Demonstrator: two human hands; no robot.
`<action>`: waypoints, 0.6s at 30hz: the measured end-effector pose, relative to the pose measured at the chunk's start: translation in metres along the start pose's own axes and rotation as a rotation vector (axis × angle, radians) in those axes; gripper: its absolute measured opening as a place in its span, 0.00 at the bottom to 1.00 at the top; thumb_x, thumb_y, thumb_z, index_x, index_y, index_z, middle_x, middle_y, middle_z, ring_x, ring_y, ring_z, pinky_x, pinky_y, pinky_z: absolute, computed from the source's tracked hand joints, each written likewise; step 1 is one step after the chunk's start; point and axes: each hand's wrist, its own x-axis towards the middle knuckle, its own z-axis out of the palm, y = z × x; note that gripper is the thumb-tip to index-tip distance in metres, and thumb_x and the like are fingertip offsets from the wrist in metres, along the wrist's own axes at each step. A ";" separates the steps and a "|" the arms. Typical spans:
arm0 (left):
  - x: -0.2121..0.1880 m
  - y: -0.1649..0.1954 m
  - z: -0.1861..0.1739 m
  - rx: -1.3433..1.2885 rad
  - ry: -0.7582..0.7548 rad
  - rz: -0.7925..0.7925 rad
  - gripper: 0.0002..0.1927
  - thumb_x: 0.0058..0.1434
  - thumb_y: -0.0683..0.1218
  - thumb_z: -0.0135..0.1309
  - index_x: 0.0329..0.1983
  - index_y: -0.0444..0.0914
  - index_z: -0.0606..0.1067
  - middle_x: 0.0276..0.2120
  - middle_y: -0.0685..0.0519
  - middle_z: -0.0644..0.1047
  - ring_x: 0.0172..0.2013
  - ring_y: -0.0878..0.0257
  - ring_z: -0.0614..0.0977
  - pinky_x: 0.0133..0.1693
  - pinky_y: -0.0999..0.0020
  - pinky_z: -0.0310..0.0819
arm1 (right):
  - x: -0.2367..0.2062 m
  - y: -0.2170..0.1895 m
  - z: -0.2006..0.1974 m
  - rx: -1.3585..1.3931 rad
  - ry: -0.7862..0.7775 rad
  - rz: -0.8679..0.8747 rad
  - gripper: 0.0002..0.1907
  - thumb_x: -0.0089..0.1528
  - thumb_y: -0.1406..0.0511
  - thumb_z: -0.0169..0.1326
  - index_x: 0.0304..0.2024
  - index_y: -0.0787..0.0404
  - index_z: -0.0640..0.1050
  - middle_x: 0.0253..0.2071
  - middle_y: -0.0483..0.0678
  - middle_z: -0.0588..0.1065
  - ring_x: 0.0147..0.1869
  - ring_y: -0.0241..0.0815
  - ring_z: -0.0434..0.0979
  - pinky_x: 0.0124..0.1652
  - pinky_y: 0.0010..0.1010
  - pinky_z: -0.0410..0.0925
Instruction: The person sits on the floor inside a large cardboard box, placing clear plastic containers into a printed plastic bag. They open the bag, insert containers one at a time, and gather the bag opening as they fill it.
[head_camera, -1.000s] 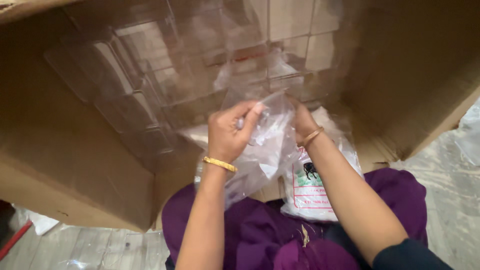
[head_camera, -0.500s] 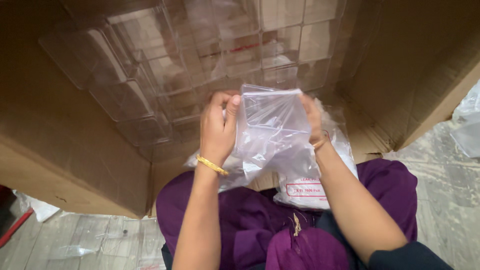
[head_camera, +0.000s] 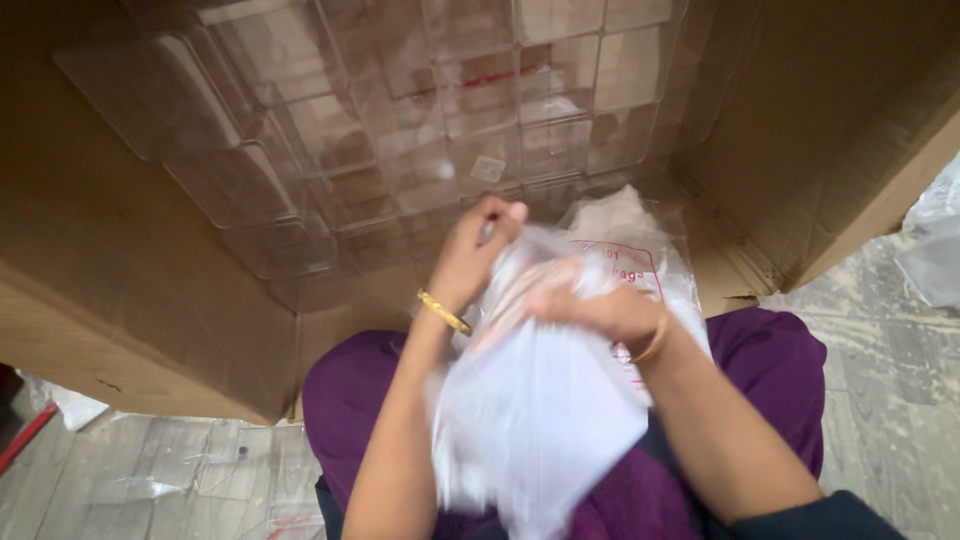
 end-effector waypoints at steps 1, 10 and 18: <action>-0.002 -0.005 -0.003 -0.071 0.023 -0.121 0.17 0.71 0.55 0.50 0.42 0.36 0.76 0.30 0.51 0.79 0.28 0.66 0.71 0.33 0.66 0.64 | -0.007 0.001 -0.010 0.048 0.210 0.055 0.17 0.68 0.61 0.58 0.47 0.72 0.83 0.49 0.57 0.80 0.55 0.48 0.79 0.57 0.39 0.70; -0.018 -0.005 -0.012 -0.333 0.191 -0.115 0.21 0.75 0.56 0.43 0.39 0.35 0.76 0.26 0.56 0.77 0.31 0.70 0.77 0.38 0.76 0.71 | -0.078 0.069 -0.158 -0.096 1.470 0.224 0.33 0.64 0.54 0.52 0.68 0.57 0.59 0.64 0.50 0.68 0.64 0.49 0.69 0.58 0.46 0.65; -0.013 -0.001 -0.011 -0.245 0.166 -0.171 0.24 0.75 0.58 0.40 0.38 0.36 0.77 0.22 0.56 0.76 0.26 0.71 0.75 0.32 0.74 0.68 | -0.297 0.084 -0.190 0.024 1.486 -0.621 0.17 0.63 0.61 0.56 0.51 0.63 0.78 0.58 0.52 0.77 0.66 0.52 0.77 0.68 0.43 0.73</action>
